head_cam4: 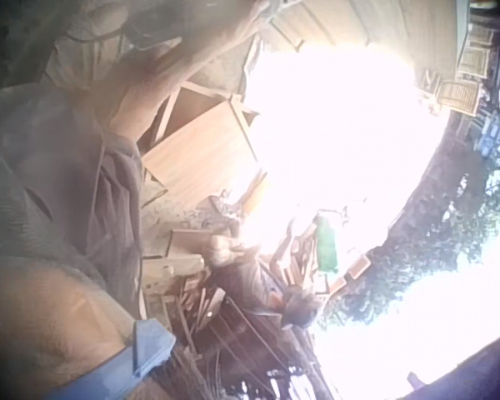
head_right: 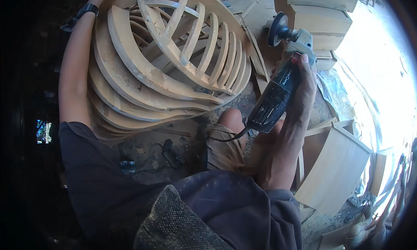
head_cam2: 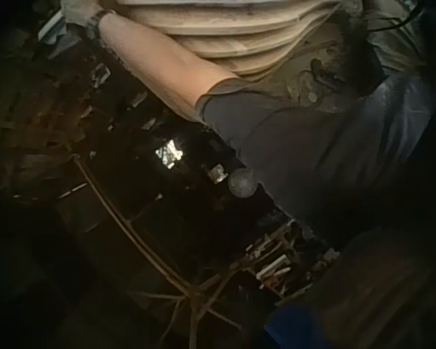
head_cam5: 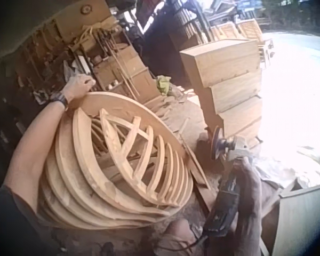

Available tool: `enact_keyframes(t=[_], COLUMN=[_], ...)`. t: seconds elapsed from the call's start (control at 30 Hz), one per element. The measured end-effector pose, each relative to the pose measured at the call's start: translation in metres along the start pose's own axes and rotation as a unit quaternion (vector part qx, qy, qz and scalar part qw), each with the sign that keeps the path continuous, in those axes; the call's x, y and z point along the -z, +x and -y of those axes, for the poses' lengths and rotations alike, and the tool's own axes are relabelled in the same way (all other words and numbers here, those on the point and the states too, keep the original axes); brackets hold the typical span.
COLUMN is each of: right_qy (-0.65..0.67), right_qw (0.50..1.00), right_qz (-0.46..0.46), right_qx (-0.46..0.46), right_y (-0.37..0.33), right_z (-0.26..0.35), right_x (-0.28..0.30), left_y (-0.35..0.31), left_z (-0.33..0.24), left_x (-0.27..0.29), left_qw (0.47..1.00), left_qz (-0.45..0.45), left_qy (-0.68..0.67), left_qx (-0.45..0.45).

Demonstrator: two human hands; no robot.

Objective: The person uses a nail gun and an angle grinder to assemble and sand a curved wooden lattice structure, then measures and fits wooden slats into the frame using a ruler.

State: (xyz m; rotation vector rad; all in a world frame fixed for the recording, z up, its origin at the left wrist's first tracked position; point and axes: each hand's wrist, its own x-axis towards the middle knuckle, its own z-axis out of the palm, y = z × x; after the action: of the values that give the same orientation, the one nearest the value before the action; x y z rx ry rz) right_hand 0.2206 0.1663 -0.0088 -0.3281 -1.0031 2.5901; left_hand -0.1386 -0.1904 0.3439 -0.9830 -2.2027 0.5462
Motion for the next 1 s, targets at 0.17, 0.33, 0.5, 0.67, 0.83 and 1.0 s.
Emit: enact_keyframes(t=[0.17,0.33,0.5,0.67,0.83,1.0], right_qy=[-0.051,-0.083,-0.085,-0.085,-0.161,-0.2], right_qw=[0.991,0.983,0.983,0.963,0.964,0.964], right_qz=[0.112,0.152,0.147,0.241,0.203,0.177], right_qx=[-0.049,-0.066,-0.076,-0.09,-0.065,-0.016], right_y=[0.072,0.111,0.112,0.127,0.127,0.141], right_z=[-0.009,-0.028,-0.055,-0.065,-0.062,-0.07], right_x=[-0.058,-0.088,-0.095,-0.101,-0.126,-0.122], left_y=[-0.038,-0.022,-0.036,-0.04,-0.042,-0.039], left_z=[0.027,-0.025,-0.019,-0.021,-0.024,-0.014], left_x=[-0.017,-0.013,0.002,0.003,0.006,0.004], left_qw=[0.917,0.794,0.798,0.791,0.784,0.8], left_qz=[0.156,0.132,0.129,0.127,0.127,0.122], left_qy=[-0.099,-0.378,-0.389,-0.411,-0.432,-0.414], left_qx=[0.353,0.457,0.442,0.434,0.427,0.417])
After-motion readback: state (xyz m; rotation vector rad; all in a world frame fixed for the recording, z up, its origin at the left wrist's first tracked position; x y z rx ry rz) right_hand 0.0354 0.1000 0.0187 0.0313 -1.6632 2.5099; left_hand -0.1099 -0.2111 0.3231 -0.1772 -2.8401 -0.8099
